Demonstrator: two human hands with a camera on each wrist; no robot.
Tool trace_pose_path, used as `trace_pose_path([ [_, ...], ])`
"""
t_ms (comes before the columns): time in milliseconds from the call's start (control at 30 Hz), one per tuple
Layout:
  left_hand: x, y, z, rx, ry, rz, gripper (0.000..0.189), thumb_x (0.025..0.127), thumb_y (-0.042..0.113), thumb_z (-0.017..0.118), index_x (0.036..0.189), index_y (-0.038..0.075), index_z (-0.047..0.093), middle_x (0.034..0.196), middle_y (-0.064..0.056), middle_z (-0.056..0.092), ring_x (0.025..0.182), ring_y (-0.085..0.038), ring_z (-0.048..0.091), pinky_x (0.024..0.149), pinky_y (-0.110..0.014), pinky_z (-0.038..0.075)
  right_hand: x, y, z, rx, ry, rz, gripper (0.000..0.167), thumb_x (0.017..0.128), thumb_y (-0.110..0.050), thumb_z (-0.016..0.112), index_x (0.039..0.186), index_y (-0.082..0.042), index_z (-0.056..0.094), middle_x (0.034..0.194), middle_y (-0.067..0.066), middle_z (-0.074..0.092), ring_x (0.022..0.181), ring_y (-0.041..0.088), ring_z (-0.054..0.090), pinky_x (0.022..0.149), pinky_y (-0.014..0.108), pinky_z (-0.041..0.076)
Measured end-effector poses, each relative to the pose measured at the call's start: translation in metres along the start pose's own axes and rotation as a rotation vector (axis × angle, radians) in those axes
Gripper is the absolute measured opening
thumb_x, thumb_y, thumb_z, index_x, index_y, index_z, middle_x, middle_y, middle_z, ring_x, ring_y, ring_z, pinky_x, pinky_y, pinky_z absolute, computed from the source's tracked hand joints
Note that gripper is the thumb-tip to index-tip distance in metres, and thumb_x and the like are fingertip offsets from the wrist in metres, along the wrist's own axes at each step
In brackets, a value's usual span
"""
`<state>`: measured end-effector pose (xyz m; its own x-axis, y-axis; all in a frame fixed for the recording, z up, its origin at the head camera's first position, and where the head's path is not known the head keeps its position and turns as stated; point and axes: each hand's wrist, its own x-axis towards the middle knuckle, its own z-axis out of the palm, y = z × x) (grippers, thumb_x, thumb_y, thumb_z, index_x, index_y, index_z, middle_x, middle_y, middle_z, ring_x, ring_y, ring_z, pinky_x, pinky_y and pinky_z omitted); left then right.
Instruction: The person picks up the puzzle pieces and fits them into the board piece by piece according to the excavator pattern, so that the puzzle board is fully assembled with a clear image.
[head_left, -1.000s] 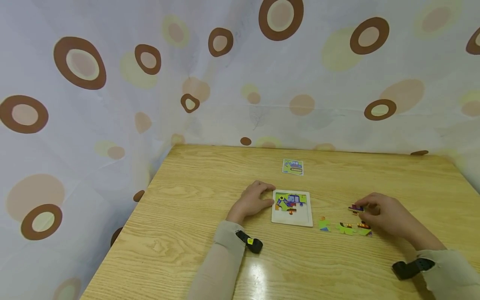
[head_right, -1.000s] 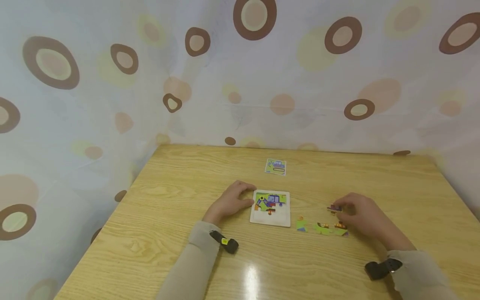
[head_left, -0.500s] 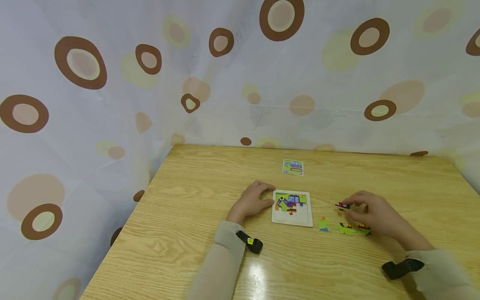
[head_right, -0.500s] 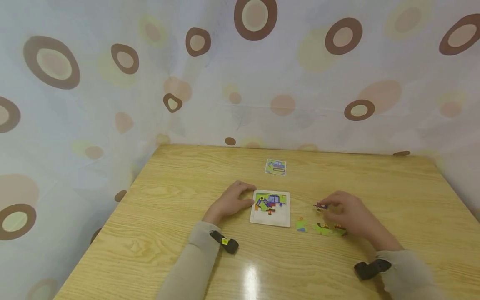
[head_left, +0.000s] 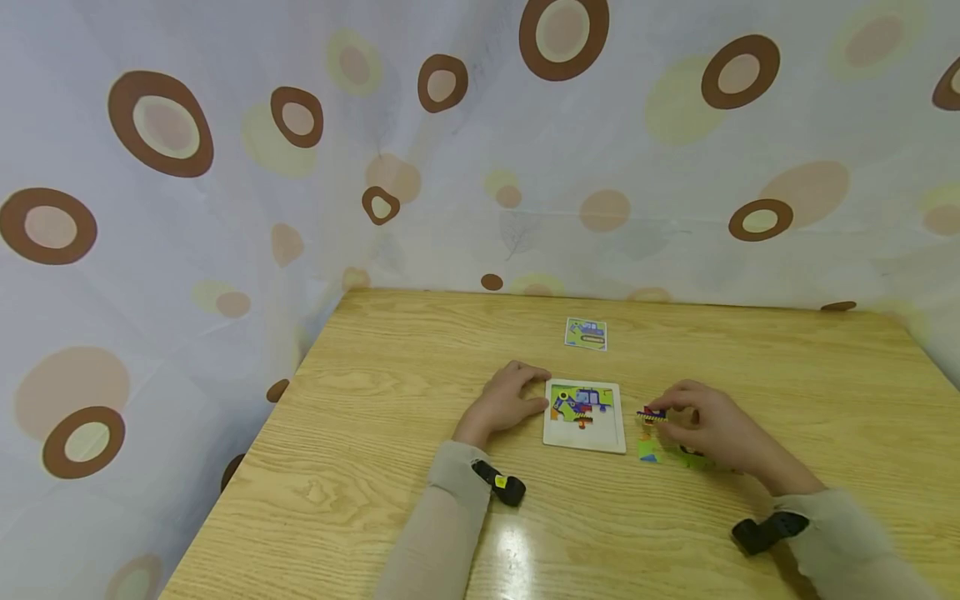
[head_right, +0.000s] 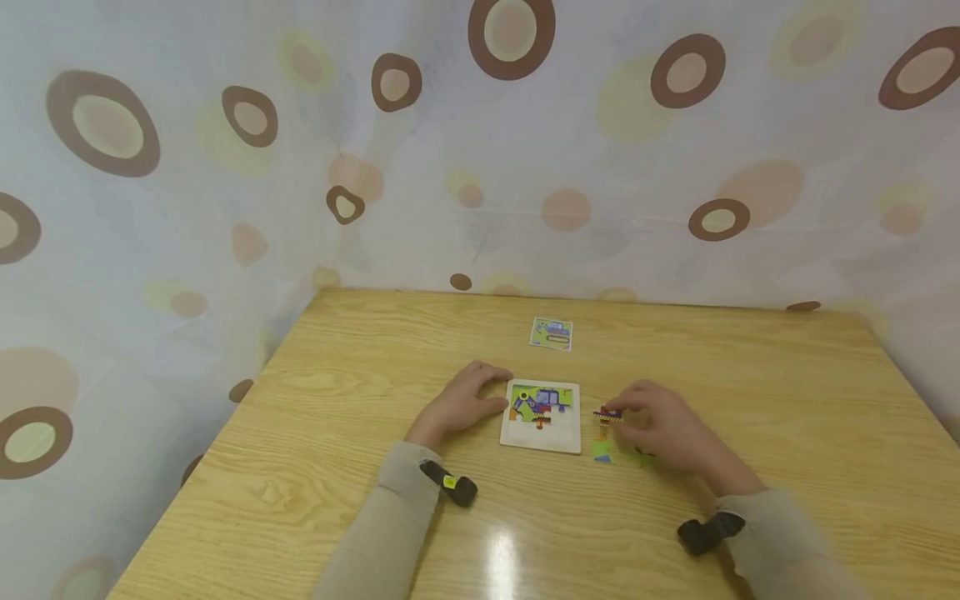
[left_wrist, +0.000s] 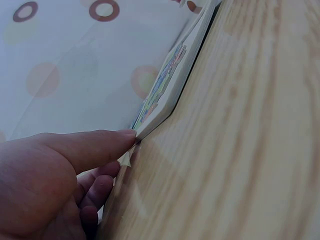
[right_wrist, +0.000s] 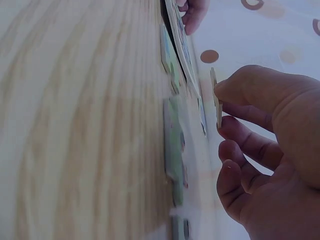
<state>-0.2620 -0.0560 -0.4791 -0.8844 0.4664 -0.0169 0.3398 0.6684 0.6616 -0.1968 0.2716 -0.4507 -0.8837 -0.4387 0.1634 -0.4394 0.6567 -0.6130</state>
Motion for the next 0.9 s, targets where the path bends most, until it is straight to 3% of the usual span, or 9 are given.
trace_pose_path([
  [267,0.0,0.001,-0.001,0.004,0.0,-0.001,0.043,0.097,0.028,0.066,0.139,0.02,0.058,0.132,-0.003,0.052,0.123,-0.021,0.047,0.105,-0.039,0.036,0.014,-0.008,0.012,0.046,-0.045,0.02,0.02,0.091,-0.016,0.073,0.111,-0.014,0.073,0.106,0.0,0.061,0.073,0.013,0.049,0.059,0.026,0.046],
  [500,0.001,-0.001,-0.001,0.004,-0.001,-0.002,0.043,0.097,0.028,0.065,0.139,0.02,0.058,0.133,-0.002,0.052,0.123,-0.021,0.047,0.106,-0.038,0.036,0.026,-0.011,0.023,0.034,-0.062,-0.052,0.018,0.091,-0.014,0.073,0.109,-0.016,0.074,0.106,-0.001,0.06,0.08,0.011,0.05,0.061,0.026,0.045],
  [900,0.001,-0.001,-0.001,0.003,-0.002,-0.004,0.044,0.097,0.029,0.066,0.139,0.021,0.058,0.133,-0.002,0.052,0.123,-0.021,0.047,0.106,-0.038,0.036,0.043,-0.021,0.035,0.018,-0.103,-0.044,0.019,0.091,-0.009,0.072,0.11,-0.01,0.074,0.103,0.001,0.059,0.079,0.012,0.051,0.065,0.028,0.047],
])
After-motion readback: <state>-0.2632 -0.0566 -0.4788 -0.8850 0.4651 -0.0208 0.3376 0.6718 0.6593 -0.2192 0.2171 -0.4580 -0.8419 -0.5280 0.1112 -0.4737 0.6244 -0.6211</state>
